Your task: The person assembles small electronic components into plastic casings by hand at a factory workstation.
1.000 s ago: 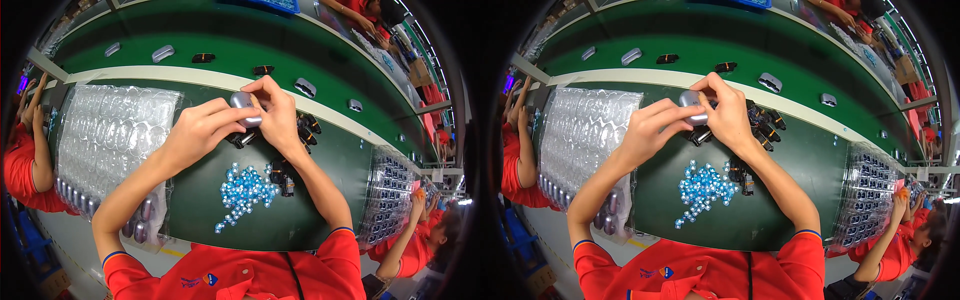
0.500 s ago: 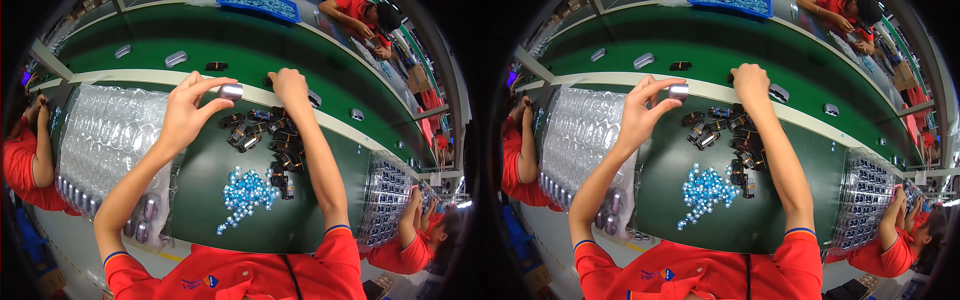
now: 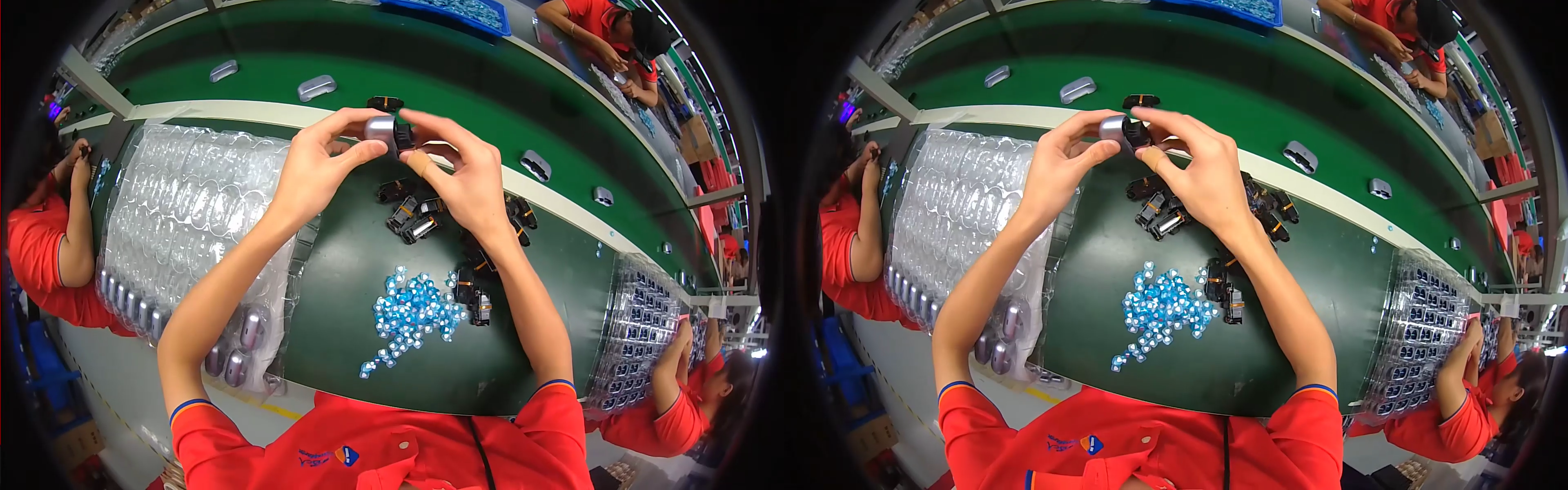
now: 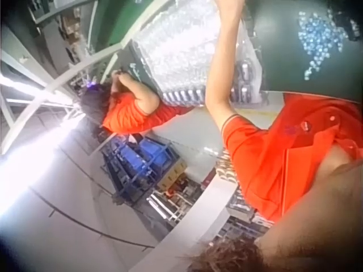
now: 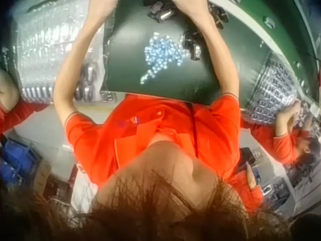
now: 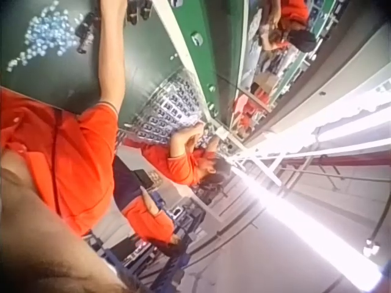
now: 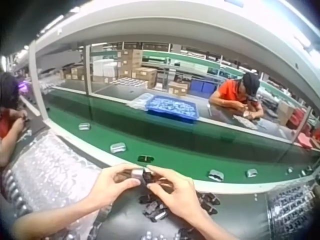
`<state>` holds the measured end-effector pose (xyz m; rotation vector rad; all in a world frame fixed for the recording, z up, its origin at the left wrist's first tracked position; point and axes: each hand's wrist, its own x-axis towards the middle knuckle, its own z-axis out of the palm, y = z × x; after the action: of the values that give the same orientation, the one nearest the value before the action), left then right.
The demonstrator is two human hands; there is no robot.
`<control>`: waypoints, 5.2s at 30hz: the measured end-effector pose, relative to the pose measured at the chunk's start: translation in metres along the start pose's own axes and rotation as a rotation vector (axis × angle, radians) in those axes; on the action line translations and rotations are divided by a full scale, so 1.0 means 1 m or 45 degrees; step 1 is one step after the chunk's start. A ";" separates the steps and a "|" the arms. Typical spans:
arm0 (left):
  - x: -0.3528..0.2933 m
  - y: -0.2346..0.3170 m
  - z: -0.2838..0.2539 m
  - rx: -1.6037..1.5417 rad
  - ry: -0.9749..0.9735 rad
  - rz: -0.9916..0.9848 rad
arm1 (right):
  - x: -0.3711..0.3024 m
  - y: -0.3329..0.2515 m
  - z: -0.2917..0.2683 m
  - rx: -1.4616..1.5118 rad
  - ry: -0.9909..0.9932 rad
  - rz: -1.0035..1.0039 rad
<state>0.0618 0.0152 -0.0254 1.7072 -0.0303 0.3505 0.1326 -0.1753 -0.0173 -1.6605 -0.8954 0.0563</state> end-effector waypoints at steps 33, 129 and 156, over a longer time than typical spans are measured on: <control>-0.001 0.003 -0.003 -0.113 -0.066 -0.169 | -0.013 0.021 0.006 0.121 0.155 -0.085; 0.084 -0.024 0.029 -0.266 -0.314 -0.111 | 0.019 0.050 -0.033 0.390 0.254 0.225; 0.099 -0.008 0.007 -0.079 -0.595 0.088 | 0.036 0.050 -0.021 1.198 -0.167 0.519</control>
<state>0.1591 0.0271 -0.0095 1.6966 -0.4386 -0.0053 0.1941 -0.1721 -0.0384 -0.9188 -0.4738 0.7563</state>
